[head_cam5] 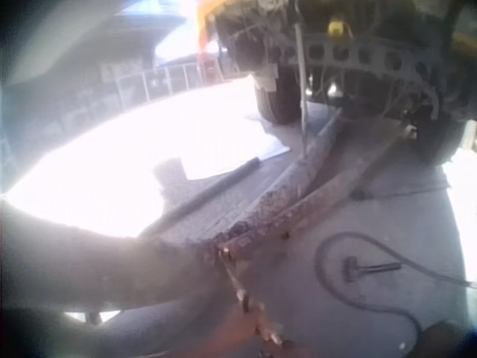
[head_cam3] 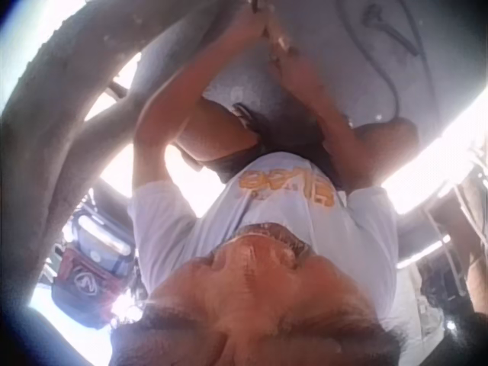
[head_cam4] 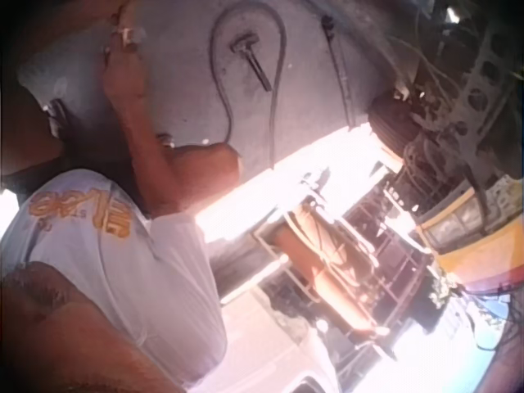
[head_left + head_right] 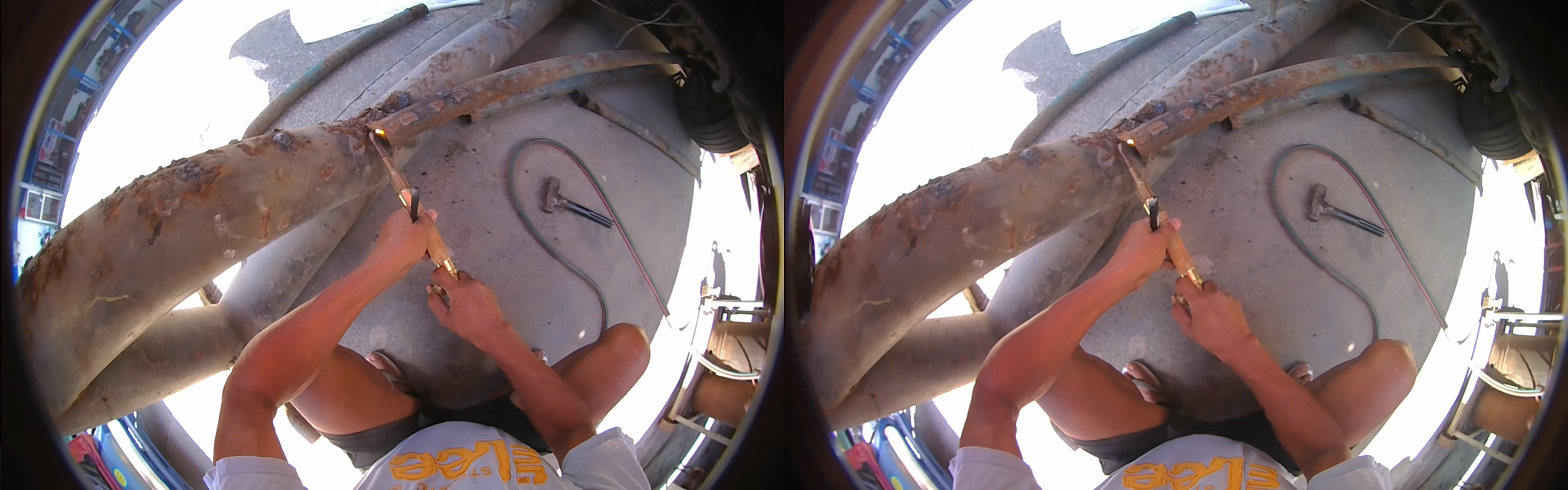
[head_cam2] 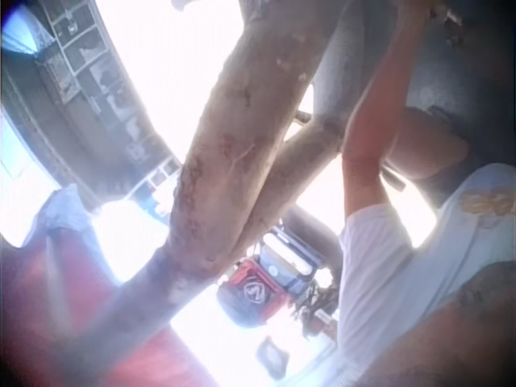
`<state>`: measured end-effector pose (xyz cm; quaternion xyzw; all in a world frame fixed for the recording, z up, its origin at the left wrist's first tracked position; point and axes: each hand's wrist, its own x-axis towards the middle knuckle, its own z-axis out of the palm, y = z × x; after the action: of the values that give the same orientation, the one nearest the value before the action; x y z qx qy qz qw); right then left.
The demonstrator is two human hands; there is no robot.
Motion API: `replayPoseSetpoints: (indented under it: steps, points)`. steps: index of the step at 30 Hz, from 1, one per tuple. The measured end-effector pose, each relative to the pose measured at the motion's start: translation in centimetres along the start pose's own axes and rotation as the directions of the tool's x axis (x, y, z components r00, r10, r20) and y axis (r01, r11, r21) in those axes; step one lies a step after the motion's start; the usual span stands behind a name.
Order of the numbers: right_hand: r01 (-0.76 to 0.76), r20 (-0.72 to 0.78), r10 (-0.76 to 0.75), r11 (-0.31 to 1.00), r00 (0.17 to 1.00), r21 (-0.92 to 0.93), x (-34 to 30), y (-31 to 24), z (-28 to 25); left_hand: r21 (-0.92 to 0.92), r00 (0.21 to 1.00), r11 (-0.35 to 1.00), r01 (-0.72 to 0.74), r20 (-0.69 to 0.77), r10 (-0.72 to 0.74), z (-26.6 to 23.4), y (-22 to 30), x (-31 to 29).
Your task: The person sits under a vehicle and uses a blowtorch to heat and cut a rusty metal pipe. They hold the torch steadily against the pipe, creating sparks as the metal is severed.
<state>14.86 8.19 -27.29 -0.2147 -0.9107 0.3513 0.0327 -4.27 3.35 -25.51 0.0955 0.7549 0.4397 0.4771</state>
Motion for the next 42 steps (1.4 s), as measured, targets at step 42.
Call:
replayPoseSetpoints:
  steps: [42]
  points:
    - [-0.061,0.113,0.057,0.998,0.992,0.034,0.13,-0.7,0.54,0.005,1.0,1.0,-0.001,-0.004,0.001,-0.85,-0.91,-0.12]
